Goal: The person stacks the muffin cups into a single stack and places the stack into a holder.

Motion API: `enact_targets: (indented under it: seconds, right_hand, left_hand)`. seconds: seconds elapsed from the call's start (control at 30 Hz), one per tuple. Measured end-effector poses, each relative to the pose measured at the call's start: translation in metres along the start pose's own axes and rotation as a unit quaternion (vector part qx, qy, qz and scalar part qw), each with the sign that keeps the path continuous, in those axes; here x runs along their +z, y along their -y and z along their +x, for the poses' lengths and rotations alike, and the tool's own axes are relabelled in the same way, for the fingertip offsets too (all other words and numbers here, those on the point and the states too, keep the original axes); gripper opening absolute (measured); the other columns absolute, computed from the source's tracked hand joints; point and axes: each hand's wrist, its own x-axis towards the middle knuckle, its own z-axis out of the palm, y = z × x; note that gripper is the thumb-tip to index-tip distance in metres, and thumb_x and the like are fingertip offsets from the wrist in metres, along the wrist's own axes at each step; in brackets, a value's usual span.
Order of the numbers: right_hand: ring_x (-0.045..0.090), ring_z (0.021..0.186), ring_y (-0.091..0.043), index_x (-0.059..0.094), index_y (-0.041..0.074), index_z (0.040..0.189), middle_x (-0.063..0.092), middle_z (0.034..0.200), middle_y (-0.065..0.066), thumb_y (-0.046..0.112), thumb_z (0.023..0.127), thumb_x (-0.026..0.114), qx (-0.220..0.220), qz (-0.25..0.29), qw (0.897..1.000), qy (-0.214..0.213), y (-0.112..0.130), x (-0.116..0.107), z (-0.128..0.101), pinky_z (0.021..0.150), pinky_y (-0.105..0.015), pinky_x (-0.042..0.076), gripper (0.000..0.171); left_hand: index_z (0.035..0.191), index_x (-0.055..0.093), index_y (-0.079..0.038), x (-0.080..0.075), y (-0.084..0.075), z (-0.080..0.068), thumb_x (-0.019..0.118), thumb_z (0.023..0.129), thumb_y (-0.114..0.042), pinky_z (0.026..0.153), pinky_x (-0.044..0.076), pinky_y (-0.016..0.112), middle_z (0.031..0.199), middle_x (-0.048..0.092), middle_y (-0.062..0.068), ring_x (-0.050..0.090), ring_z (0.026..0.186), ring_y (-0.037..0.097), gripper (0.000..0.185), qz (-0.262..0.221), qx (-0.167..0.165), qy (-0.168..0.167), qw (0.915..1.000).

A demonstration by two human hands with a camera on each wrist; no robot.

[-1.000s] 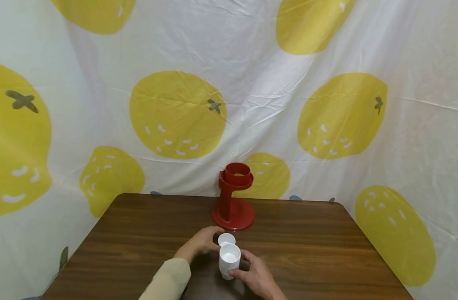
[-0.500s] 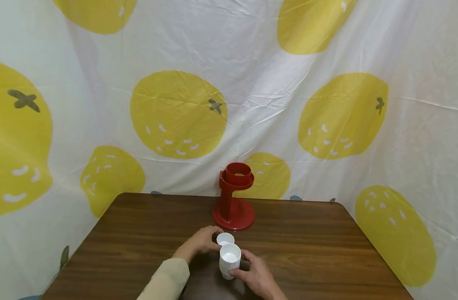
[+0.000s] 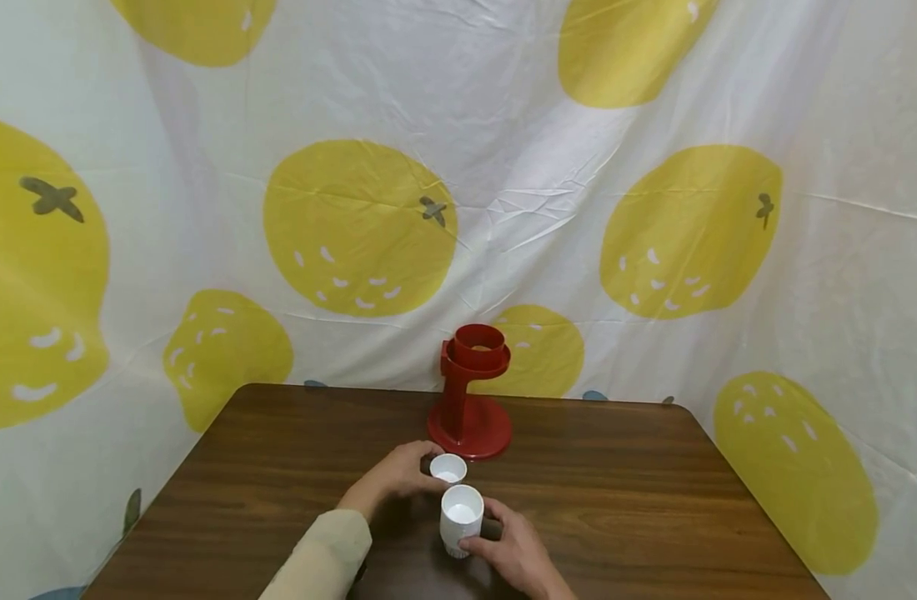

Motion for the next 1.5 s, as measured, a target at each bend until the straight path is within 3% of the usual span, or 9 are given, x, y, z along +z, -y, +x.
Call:
enact_targets:
  seconds: [0.37, 0.77, 1.17, 1.5]
  right_hand:
    - [0.057, 0.116, -0.035, 0.061, 0.005, 0.129, 0.067, 0.119, -0.009, 0.032, 0.079, 0.084, -0.014, -0.003, 1.000, -0.008, 0.000, 0.001, -0.001, 0.097, -0.064, 0.038, 0.061]
    - [0.058, 0.116, -0.035, 0.062, 0.005, 0.127, 0.068, 0.117, -0.008, 0.031, 0.079, 0.084, -0.023, -0.013, 1.000, -0.012, -0.001, 0.002, -0.001, 0.097, -0.064, 0.038, 0.060]
    - [0.058, 0.116, -0.037, 0.062, 0.005, 0.127, 0.068, 0.117, -0.009, 0.031, 0.079, 0.084, -0.022, -0.015, 1.000, -0.012, 0.000, 0.001, -0.001, 0.096, -0.065, 0.039, 0.059]
    - [0.056, 0.119, -0.039, 0.060, 0.004, 0.130, 0.066, 0.120, -0.011, 0.032, 0.080, 0.084, 0.004, 0.005, 1.000, 0.001, 0.001, 0.000, -0.001, 0.095, -0.067, 0.038, 0.062]
  left_hand:
    - [0.119, 0.063, -0.009, -0.014, -0.015, -0.007, 0.084, 0.077, -0.038, 0.095, 0.046, 0.050, 0.113, 0.063, 0.004, 0.057, 0.107, 0.026, 0.055, -0.001, 0.012, -0.003, 0.9999]
    - [0.116, 0.065, -0.008, -0.026, -0.021, -0.013, 0.086, 0.075, -0.036, 0.095, 0.045, 0.047, 0.110, 0.064, 0.003, 0.059, 0.107, 0.027, 0.054, -0.017, 0.048, -0.035, 0.9981]
    - [0.118, 0.064, -0.009, -0.037, -0.033, -0.019, 0.086, 0.075, -0.036, 0.095, 0.045, 0.047, 0.111, 0.064, 0.002, 0.059, 0.108, 0.029, 0.055, -0.027, 0.066, -0.029, 0.9970]
    - [0.117, 0.064, -0.011, -0.042, -0.046, -0.026, 0.085, 0.076, -0.038, 0.097, 0.044, 0.047, 0.112, 0.063, -0.001, 0.058, 0.109, 0.024, 0.054, -0.020, 0.087, -0.023, 0.9957]
